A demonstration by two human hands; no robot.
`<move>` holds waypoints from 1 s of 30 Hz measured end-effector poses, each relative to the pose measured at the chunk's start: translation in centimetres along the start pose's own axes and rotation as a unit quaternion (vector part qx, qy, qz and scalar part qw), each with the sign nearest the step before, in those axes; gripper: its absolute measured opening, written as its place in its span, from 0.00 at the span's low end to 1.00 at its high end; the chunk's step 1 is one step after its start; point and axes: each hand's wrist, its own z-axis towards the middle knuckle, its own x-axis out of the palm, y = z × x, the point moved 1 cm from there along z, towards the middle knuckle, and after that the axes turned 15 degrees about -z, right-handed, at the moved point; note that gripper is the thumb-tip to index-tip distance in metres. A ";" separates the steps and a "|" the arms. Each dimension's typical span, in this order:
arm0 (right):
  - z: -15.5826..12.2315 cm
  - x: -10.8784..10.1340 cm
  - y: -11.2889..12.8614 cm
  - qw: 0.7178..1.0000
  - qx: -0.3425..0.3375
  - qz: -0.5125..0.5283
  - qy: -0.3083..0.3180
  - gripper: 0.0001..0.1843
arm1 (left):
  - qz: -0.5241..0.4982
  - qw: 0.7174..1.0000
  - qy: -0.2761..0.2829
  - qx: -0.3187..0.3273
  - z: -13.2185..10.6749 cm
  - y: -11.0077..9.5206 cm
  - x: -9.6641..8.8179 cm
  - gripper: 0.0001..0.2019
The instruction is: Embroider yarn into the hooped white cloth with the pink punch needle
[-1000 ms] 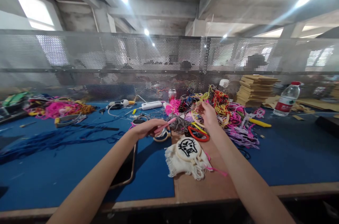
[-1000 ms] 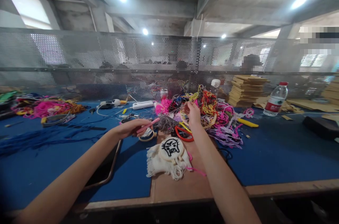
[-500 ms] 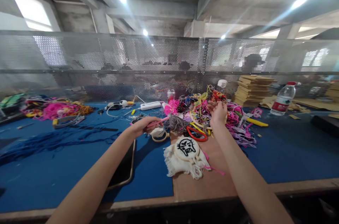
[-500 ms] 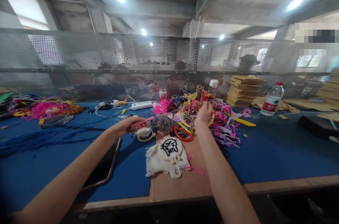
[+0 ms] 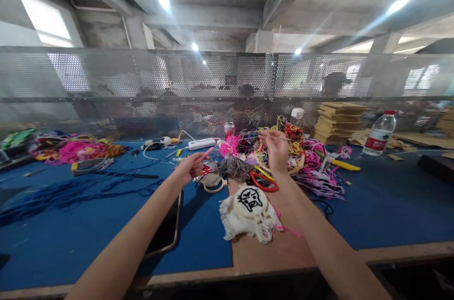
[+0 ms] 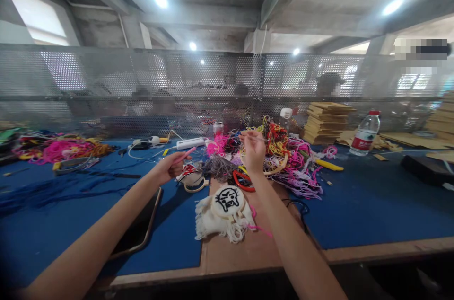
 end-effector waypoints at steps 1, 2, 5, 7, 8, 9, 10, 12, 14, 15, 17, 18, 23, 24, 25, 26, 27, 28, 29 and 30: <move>-0.5 0.3 0.1 0.998 -0.031 -0.042 0.030 0.08 | -0.010 1.000 -0.009 0.006 0.0 0.0 -0.1 0.11; -0.9 0.5 0.1 0.992 -0.068 -0.089 0.063 0.10 | -0.019 1.000 -0.018 0.012 0.1 -0.1 -0.1 0.11; -2.4 1.2 0.3 0.944 -0.181 -0.229 0.155 0.18 | -0.039 0.998 -0.037 0.027 0.1 -0.1 -0.2 0.11; -3.2 1.5 0.1 0.904 -0.231 -0.305 0.190 0.22 | -0.048 0.997 -0.043 0.036 0.0 -0.2 -0.1 0.11; -3.4 1.6 0.0 0.888 -0.245 -0.335 0.200 0.23 | -0.051 0.997 -0.046 0.041 -0.1 -0.2 -0.1 0.11; -3.6 1.7 -0.2 0.875 -0.253 -0.358 0.207 0.24 | -0.054 0.996 -0.049 0.045 -0.1 -0.3 0.0 0.11; -3.7 1.8 -0.3 0.865 -0.257 -0.376 0.212 0.25 | -0.056 0.996 -0.052 0.049 -0.2 -0.3 0.1 0.11; -3.7 1.7 -0.7 0.852 -0.260 -0.403 0.211 0.26 | -0.060 0.995 -0.060 0.056 -0.2 -0.3 0.2 0.11; -3.6 1.6 -0.9 0.846 -0.258 -0.420 0.201 0.27 | -0.067 0.993 -0.069 0.064 -0.2 -0.3 0.1 0.10; -3.5 1.5 -1.0 0.845 -0.256 -0.426 0.196 0.28 | -0.071 0.992 -0.074 0.068 -0.2 -0.3 0.1 0.09; -3.3 1.4 -1.0 0.842 -0.252 -0.438 0.188 0.28 | -0.082 0.990 -0.086 0.077 -0.2 -0.3 0.0 0.08; -3.2 1.3 -1.0 0.841 -0.250 -0.443 0.185 0.28 | -0.089 0.988 -0.094 0.083 -0.1 -0.4 -0.1 0.08; -2.5 0.7 -1.1 0.842 -0.241 -0.455 0.159 0.28 | -0.130 0.971 -0.155 0.127 -0.1 -0.6 -0.5 0.07; -2.4 0.5 -1.2 0.845 -0.240 -0.453 0.153 0.28 | -0.138 0.967 -0.165 0.133 -0.1 -0.6 -0.6 0.07; -2.2 0.4 -1.2 0.847 -0.238 -0.452 0.149 0.28 | -0.145 0.964 -0.173 0.138 -0.1 -0.7 -0.7 0.07; -2.1 0.3 -1.3 0.850 -0.235 -0.450 0.145 0.28 | -0.152 0.962 -0.180 0.141 -0.1 -0.7 -0.8 0.07; -2.0 0.2 -1.4 0.852 -0.230 -0.448 0.141 0.28 | -0.158 0.959 -0.187 0.142 -0.1 -0.7 -0.9 0.07; -1.9 0.1 -1.5 0.855 -0.225 -0.447 0.138 0.28 | -0.163 0.957 -0.192 0.144 0.0 -0.8 -0.9 0.07; -1.8 0.1 -1.5 0.856 -0.221 -0.447 0.136 0.28 | -0.168 0.955 -0.198 0.146 0.0 -0.8 -1.1 0.06; -1.8 0.0 -1.6 0.857 -0.218 -0.447 0.135 0.27 | -0.172 0.953 -0.202 0.148 0.1 -0.8 -1.2 0.06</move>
